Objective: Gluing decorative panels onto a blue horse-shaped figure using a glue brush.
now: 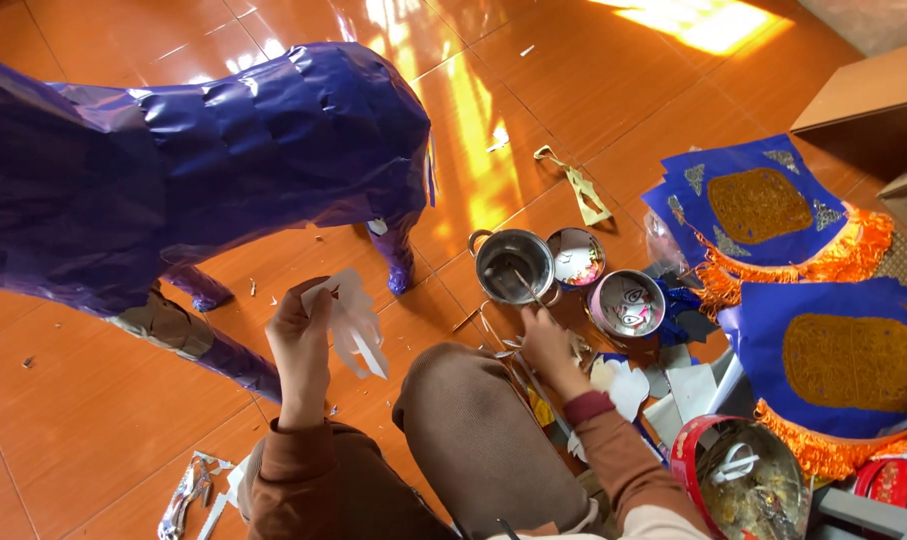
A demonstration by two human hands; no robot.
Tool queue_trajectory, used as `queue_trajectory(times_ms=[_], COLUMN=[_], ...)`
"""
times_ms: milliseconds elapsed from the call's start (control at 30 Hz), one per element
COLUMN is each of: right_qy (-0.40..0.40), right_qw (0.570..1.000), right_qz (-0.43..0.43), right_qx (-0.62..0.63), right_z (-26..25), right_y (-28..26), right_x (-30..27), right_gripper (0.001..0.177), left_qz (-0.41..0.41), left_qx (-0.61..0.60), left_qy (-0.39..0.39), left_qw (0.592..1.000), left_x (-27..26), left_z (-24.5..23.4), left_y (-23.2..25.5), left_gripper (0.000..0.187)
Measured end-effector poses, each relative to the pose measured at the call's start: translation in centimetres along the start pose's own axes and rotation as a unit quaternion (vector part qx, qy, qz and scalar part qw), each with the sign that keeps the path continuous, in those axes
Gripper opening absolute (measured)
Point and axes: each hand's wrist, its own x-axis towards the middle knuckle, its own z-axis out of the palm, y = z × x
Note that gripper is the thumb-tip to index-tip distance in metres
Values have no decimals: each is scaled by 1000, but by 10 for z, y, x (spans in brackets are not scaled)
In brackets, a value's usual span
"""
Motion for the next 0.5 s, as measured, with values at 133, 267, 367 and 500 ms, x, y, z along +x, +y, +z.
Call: queue_trajectory(times_ms=[133, 267, 367, 500], right_qy=[14, -54, -126, -109], right_qw=[982, 804, 706, 700], right_qz=[-9, 161, 223, 236], right_qx=[189, 569, 660, 665], right_z=[-1, 5, 11, 40], right_y=[-18, -15, -11, -9], right_x=[-29, -28, -19, -1], right_gripper=[45, 46, 37, 32], left_qz=[9, -11, -17, -22], left_qx=[-8, -28, -43, -81], left_qy=[1, -21, -22, -32], left_qw=[1000, 999, 999, 996], left_x=[-2, -6, -3, 4], left_z=[4, 7, 3, 2], left_y=[5, 23, 21, 5], left_gripper=[25, 32, 35, 35])
